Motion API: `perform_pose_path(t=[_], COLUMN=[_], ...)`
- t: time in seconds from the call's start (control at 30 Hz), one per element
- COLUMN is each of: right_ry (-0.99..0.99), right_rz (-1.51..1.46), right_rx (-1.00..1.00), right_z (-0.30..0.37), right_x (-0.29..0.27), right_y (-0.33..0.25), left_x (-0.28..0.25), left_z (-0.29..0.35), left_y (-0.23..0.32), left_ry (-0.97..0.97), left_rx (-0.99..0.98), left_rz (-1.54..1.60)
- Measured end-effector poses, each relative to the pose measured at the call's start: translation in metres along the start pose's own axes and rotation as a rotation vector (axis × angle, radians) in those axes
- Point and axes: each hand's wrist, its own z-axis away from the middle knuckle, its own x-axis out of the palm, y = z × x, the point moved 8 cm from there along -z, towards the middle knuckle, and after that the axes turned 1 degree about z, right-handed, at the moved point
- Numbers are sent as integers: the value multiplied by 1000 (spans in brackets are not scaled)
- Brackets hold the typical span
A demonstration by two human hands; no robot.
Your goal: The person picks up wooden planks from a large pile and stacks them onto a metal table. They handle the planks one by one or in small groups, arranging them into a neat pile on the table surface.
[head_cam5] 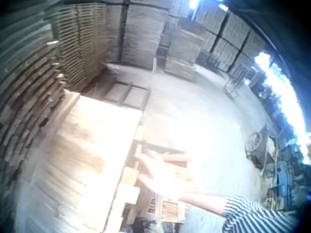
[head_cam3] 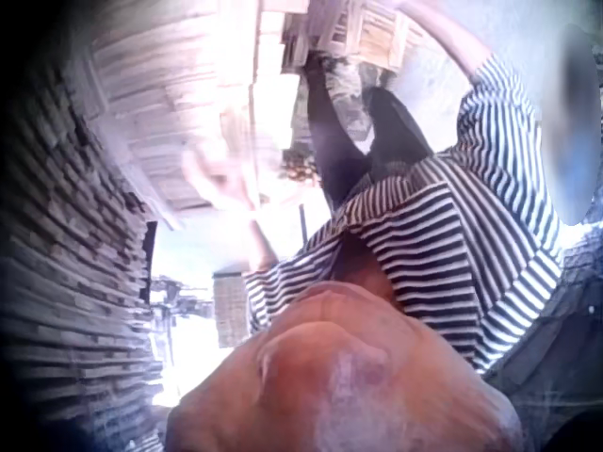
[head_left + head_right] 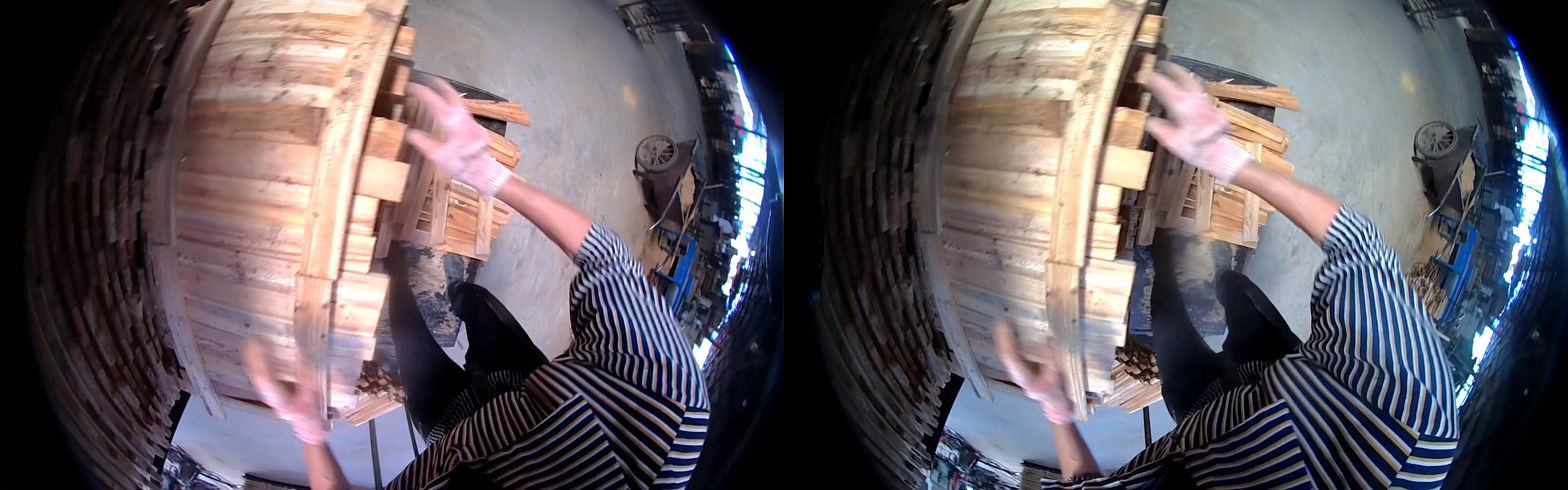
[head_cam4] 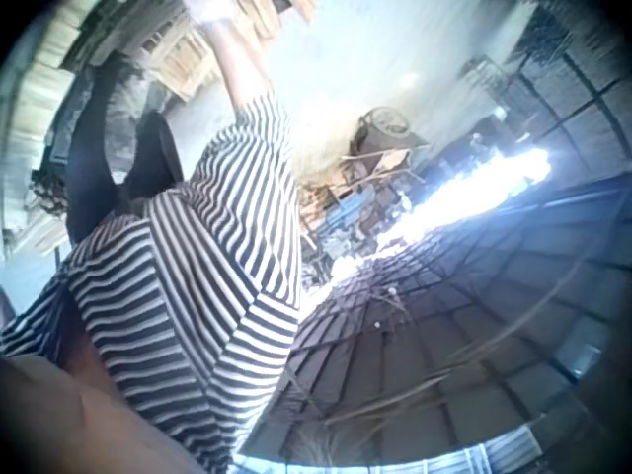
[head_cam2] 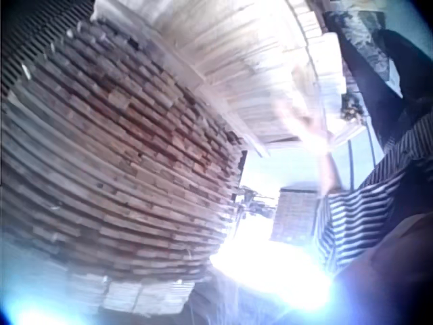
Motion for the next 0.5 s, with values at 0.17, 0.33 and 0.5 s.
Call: perform_pose_path(t=[0.17,0.33,0.5], right_ry=[-186,-332,-323], right_rz=[130,57,146], right_rx=[817,1187,1309], right_z=[235,397,415], right_x=[53,161,246], right_y=[315,472,507], left_x=[227,432,581], left_z=[94,114,31], left_y=[59,-84,-202], left_ry=[-664,-629,-474], left_rx=[-115,-551,-302], left_rz=[303,275,-153])
